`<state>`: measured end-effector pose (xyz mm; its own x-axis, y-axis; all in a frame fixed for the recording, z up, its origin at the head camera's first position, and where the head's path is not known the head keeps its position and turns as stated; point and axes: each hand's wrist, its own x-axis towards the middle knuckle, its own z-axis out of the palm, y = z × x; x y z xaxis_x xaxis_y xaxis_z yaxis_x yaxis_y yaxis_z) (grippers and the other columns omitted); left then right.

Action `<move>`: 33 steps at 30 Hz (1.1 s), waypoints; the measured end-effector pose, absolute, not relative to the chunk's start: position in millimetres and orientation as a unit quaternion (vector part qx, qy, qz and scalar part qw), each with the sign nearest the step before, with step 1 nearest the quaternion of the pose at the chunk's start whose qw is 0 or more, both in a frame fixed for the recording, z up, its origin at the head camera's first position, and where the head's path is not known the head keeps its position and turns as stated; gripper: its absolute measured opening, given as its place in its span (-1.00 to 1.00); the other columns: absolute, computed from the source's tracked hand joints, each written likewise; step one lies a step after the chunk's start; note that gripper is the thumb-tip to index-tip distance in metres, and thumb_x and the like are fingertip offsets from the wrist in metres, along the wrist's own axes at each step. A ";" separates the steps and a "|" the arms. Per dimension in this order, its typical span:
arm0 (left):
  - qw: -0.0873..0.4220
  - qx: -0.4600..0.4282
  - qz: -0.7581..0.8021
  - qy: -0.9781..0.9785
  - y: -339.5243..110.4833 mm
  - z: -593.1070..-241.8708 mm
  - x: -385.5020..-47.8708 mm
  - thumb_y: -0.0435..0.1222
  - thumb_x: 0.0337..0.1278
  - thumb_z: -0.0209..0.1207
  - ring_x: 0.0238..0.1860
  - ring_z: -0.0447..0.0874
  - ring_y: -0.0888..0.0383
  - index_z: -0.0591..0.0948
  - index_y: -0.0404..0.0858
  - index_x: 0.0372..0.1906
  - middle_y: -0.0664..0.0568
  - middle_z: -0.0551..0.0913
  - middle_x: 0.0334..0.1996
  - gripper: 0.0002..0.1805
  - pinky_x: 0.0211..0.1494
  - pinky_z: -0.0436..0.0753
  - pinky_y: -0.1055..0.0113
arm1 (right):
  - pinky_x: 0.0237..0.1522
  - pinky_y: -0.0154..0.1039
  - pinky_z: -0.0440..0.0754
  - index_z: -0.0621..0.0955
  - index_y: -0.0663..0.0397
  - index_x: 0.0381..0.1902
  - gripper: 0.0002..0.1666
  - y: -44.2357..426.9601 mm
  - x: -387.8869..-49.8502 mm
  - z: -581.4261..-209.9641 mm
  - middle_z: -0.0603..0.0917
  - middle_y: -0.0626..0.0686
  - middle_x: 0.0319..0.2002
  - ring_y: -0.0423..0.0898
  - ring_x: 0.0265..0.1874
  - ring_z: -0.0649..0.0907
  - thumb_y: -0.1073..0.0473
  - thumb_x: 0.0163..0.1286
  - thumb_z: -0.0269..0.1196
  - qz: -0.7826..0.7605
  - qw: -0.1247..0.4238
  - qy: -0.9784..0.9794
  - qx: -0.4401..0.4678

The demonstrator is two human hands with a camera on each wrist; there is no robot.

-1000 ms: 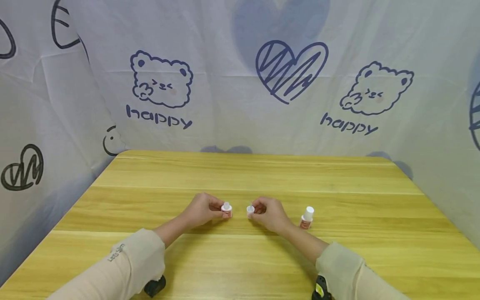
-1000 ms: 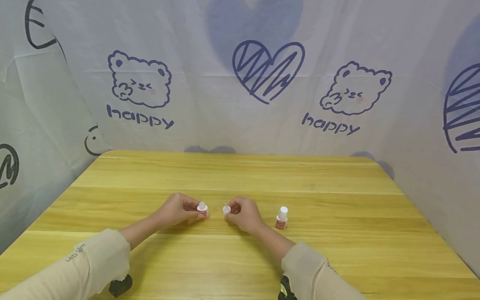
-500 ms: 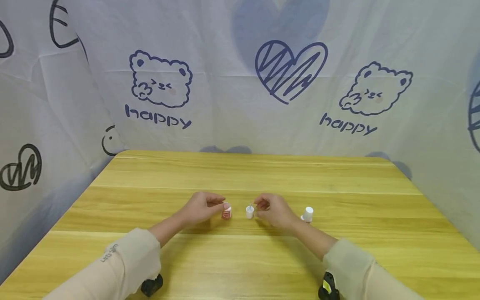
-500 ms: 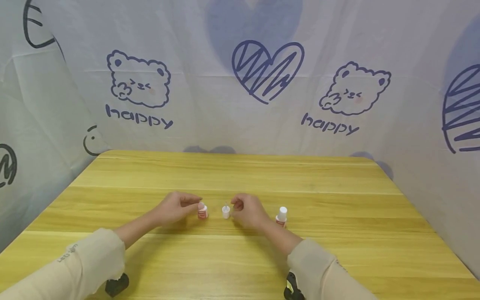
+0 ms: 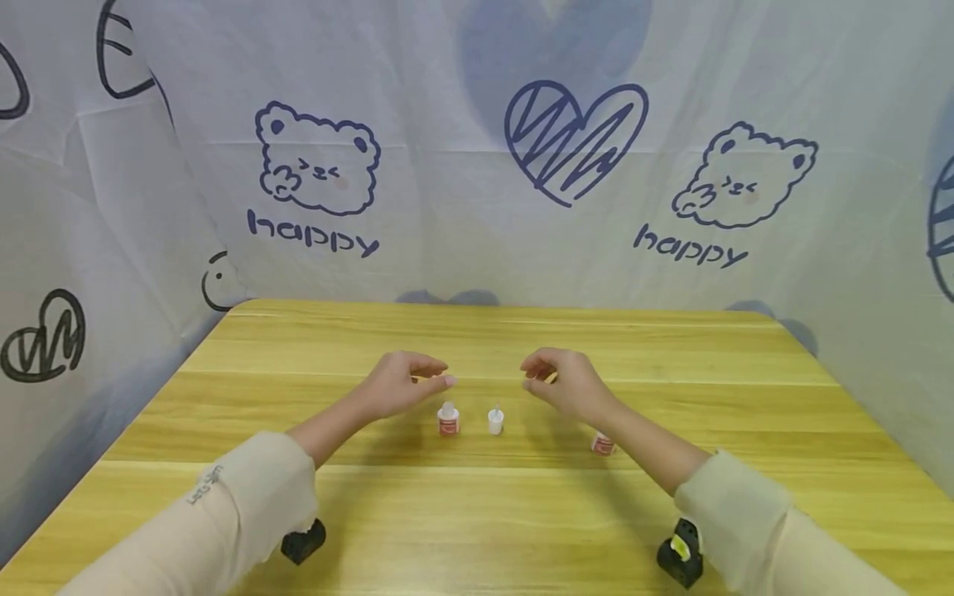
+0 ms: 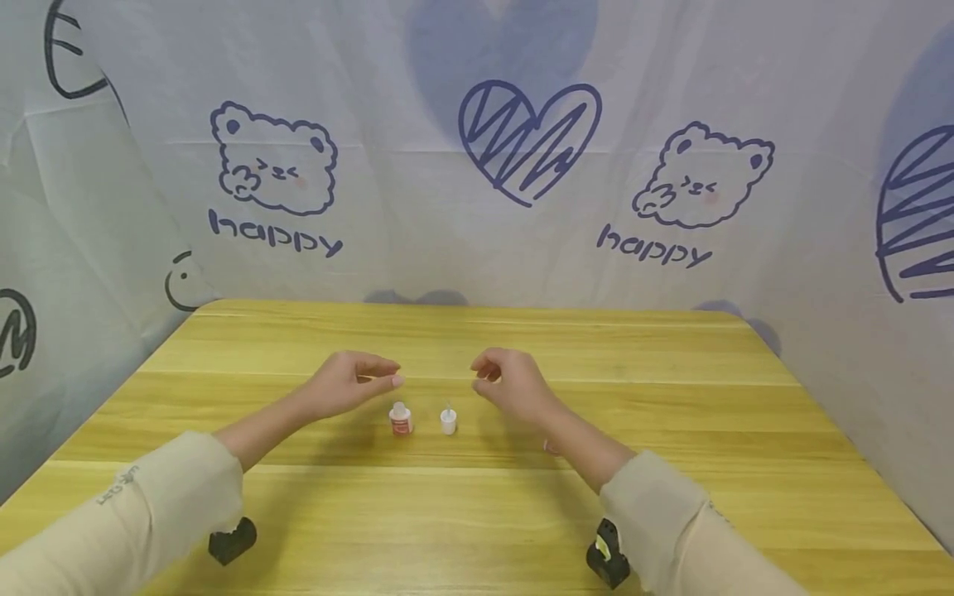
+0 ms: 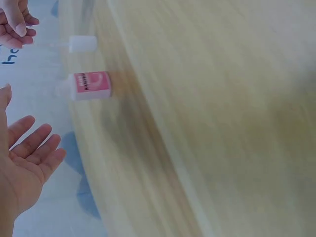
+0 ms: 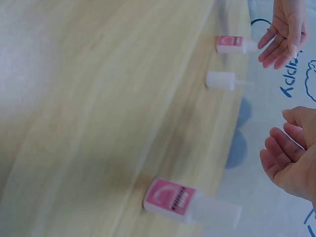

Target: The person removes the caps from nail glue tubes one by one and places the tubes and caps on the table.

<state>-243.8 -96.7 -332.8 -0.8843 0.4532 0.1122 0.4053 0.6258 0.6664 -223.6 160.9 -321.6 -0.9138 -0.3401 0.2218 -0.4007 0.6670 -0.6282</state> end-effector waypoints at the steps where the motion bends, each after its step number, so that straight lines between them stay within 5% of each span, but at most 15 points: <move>1: 0.030 0.242 0.359 0.901 -95.7 -331.2 -244.3 -0.08 0.24 0.09 0.08 0.56 -0.10 0.53 -0.40 0.09 -0.25 0.59 0.05 -0.50 0.07 0.57 0.11 | -0.28 -0.25 0.60 0.61 0.27 -0.18 -0.80 162.1 -223.5 -319.2 0.67 0.14 -0.30 -0.02 -0.27 0.62 0.31 0.24 0.23 0.350 0.045 -0.913 0.204; 33: 0.029 0.318 0.372 0.872 -19.2 -304.9 -235.0 -0.11 0.20 0.15 0.12 0.55 -0.03 0.54 -0.33 0.11 -0.16 0.59 0.08 -0.53 0.17 0.51 0.13 | -0.32 -0.31 0.57 0.65 0.27 -0.23 -0.81 243.0 -206.5 -317.5 0.70 0.15 -0.27 -0.04 -0.29 0.59 0.26 0.23 0.25 0.290 0.075 -0.937 0.181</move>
